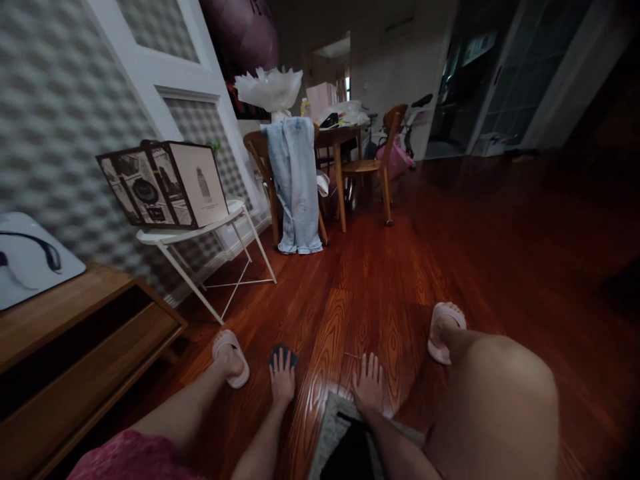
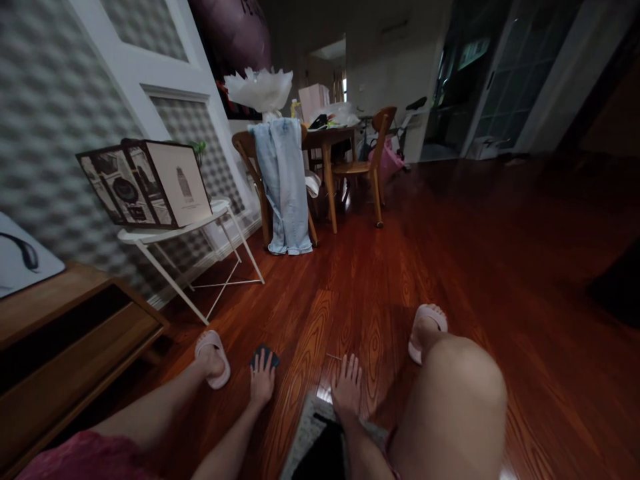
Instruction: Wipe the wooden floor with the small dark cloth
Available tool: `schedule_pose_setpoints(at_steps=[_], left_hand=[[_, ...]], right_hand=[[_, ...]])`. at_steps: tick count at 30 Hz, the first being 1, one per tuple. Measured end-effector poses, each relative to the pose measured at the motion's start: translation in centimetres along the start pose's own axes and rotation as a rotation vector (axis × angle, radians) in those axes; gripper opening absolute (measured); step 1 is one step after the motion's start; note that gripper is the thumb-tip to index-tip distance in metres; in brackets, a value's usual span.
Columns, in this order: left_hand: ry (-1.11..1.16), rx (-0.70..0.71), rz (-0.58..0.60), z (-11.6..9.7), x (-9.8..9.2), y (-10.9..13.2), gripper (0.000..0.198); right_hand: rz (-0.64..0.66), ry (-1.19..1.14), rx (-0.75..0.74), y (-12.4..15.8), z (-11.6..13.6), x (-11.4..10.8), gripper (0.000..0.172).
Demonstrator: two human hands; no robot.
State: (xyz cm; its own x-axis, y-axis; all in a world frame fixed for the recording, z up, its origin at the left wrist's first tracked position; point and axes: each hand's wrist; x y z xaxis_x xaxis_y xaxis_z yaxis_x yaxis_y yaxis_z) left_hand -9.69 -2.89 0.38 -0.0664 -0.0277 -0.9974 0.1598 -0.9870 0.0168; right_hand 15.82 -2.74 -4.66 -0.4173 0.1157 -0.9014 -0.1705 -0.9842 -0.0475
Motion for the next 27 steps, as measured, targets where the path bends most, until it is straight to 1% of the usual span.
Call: schedule_pose_setpoints(at_steps=[2, 3, 5, 6, 8, 11, 12, 13, 14, 15, 16, 18, 19, 22, 24, 25, 27], left_hand=[[-0.024, -0.058, -0.018, 0.8, 0.1, 0.2, 0.052], [-0.031, -0.070, -0.024, 0.8, 0.2, 0.4, 0.049], [-0.035, -0.061, -0.030, -0.3, 0.3, 0.8, 0.048], [-0.031, -0.042, -0.031, -1.3, 0.3, 1.1, 0.050], [-0.014, 0.030, -0.027, -4.1, 0.5, 1.7, 0.056], [0.089, 0.245, 0.017, -8.9, 0.7, 2.7, 0.063], [0.133, 0.306, 0.037, -10.2, 0.8, 2.9, 0.064], [0.173, 0.351, 0.054, -11.0, 0.8, 3.0, 0.065], [0.197, 0.382, 0.063, -11.5, 0.8, 2.9, 0.065], [0.197, 0.399, 0.063, -11.4, 0.8, 2.6, 0.063], [0.180, 0.405, 0.057, -10.9, 0.7, 2.2, 0.060], [0.120, 0.370, 0.037, -8.5, 0.5, 0.9, 0.055], [0.087, 0.312, 0.026, -6.9, 0.4, 0.2, 0.054], [0.023, 0.052, -0.015, -1.7, 0.1, -1.2, 0.053], [-0.010, -0.074, -0.055, 0.8, 0.0, -1.4, 0.053], [-0.023, -0.111, -0.074, 1.6, 0.1, -1.4, 0.054], [-0.038, -0.140, -0.102, 1.9, 0.3, -1.2, 0.053]], right_hand=[[0.008, 0.015, 0.002, 0.0, 0.2, -0.3, 0.068], [0.012, 0.024, 0.004, 0.0, 0.3, -0.4, 0.067], [0.016, 0.037, 0.007, 0.0, 0.5, -0.6, 0.067], [0.014, 0.037, 0.012, 0.0, 0.6, -0.7, 0.067], [0.009, 0.021, 0.021, 0.0, 0.7, -0.8, 0.067], [0.003, -0.001, 0.026, 0.0, 0.7, -0.8, 0.067], [0.002, 0.002, 0.026, 0.0, 0.7, -0.8, 0.067], [0.001, 0.011, 0.026, 0.0, 0.7, -0.7, 0.067], [0.000, 0.021, 0.026, 0.0, 0.7, -0.7, 0.067], [-0.002, 0.031, 0.026, 0.0, 0.6, -0.6, 0.067], [-0.004, 0.038, 0.024, 0.0, 0.6, -0.5, 0.067], [-0.011, 0.039, 0.022, -0.1, 0.5, -0.3, 0.067], [-0.016, 0.034, 0.020, -0.1, 0.4, -0.1, 0.066], [-0.050, 0.007, 0.007, -0.1, 0.2, 0.4, 0.067], [-0.080, -0.009, -0.002, -0.1, 0.0, 0.8, 0.067], [-0.092, -0.015, -0.008, -0.2, -0.1, 1.0, 0.068], [-0.106, -0.026, -0.019, -0.2, -0.1, 1.1, 0.068]])
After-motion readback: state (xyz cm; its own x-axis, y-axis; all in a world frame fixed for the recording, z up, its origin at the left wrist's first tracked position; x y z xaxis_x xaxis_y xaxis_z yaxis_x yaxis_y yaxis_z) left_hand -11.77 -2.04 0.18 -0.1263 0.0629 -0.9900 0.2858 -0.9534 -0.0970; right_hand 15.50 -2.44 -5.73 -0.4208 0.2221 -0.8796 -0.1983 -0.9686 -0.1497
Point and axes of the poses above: each hand's wrist, its own y-axis away from the middle knuckle, its own x-axis out of the palm, z = x × y, and after that the axes turned 11 degrees about -y, right-handed
